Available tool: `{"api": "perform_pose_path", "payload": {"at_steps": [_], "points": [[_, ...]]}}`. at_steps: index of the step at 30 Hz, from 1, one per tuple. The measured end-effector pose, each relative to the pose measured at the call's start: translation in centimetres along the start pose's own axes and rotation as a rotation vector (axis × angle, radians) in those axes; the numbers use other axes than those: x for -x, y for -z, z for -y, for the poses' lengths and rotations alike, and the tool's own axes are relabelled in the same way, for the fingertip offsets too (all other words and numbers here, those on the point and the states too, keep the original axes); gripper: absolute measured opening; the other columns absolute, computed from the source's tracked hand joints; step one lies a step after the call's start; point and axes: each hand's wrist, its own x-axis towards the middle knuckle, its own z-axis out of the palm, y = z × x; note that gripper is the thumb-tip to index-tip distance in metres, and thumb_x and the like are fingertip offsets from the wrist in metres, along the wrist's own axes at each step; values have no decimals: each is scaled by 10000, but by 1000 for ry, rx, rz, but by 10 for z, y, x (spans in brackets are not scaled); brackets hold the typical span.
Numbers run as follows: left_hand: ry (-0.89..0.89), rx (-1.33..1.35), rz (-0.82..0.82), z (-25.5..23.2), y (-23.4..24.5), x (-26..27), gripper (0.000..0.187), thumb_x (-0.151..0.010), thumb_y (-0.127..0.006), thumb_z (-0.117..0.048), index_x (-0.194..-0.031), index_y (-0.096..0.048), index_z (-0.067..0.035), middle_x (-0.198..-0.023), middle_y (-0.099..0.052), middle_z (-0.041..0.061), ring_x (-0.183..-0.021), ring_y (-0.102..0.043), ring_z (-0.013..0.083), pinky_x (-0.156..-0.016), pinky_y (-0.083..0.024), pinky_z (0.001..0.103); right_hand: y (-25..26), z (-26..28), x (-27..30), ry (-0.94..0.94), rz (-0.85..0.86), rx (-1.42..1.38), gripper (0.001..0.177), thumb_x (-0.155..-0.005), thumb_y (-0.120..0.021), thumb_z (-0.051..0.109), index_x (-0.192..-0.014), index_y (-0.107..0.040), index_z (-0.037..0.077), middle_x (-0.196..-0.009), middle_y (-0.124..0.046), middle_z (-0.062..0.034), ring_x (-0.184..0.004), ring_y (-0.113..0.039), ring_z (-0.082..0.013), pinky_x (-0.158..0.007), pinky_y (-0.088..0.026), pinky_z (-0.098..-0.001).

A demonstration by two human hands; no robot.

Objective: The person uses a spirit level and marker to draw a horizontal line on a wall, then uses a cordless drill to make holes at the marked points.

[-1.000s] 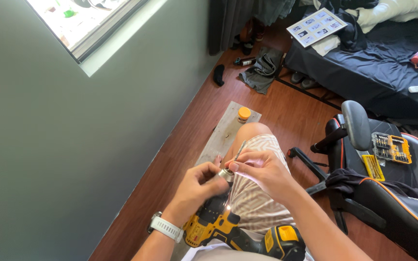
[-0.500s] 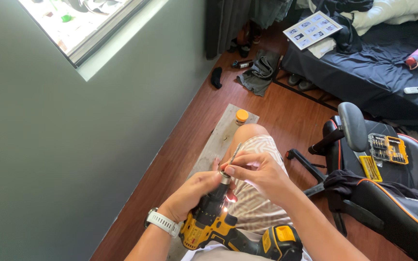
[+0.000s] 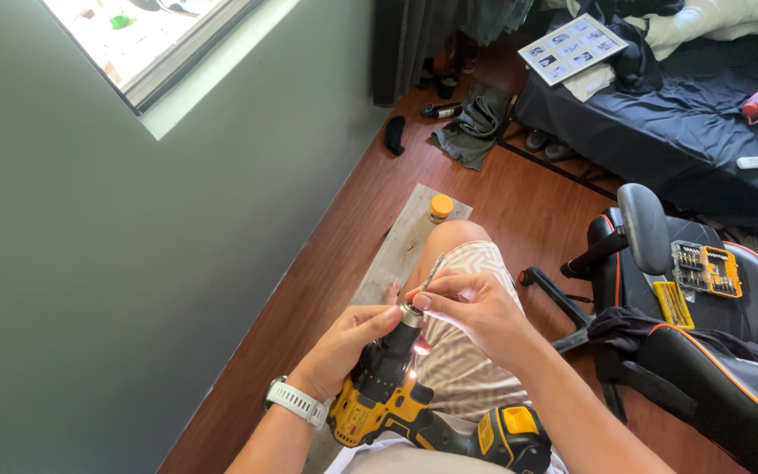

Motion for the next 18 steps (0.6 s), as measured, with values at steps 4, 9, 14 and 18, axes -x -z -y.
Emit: {"api": "perform_pose_path", "payload": {"at_steps": [4, 9, 14, 18], "points": [[77, 59, -11, -7, -5, -4, 404, -869, -658, -379, -1063, -734, -32, -907, -762, 79, -775, -717, 123, -641, -609, 275, -2, 1, 1, -44, 9, -105, 242, -853, -789, 177, -970, -815, -34, -877, -691, -40, -837, -653, -142, -765, -513, -317], [-129, -283, -115, -5, -8, -6, 316, -830, -811, -218, -1048, -692, -22, -931, -684, -12, -837, -643, 50, -754, -554, 233, -5, 2, -1, 0, -23, -56, 241, -865, -788, 183, -960, -813, -37, -902, -709, -43, -894, -657, -119, -844, -508, -283], [-128, -213, -100, 0, -1, -6, 305, -881, -789, -267, -1023, -733, -3, -902, -697, -3, -798, -627, 55, -741, -531, 221, -2, -1, 0, 0, -14, -51, 235, -872, -778, 182, -961, -809, -32, -903, -715, -46, -896, -659, -124, -845, -511, -291], [-14, -144, -46, -2, 1, -6, 348, -899, -732, -327, -1056, -745, -17, -891, -714, -1, -775, -636, 55, -725, -548, 228, -2, -3, 0, -60, 21, -165, 234, -866, -778, 173, -951, -803, -43, -875, -702, -66, -823, -671, -174, -738, -555, -369]]}}
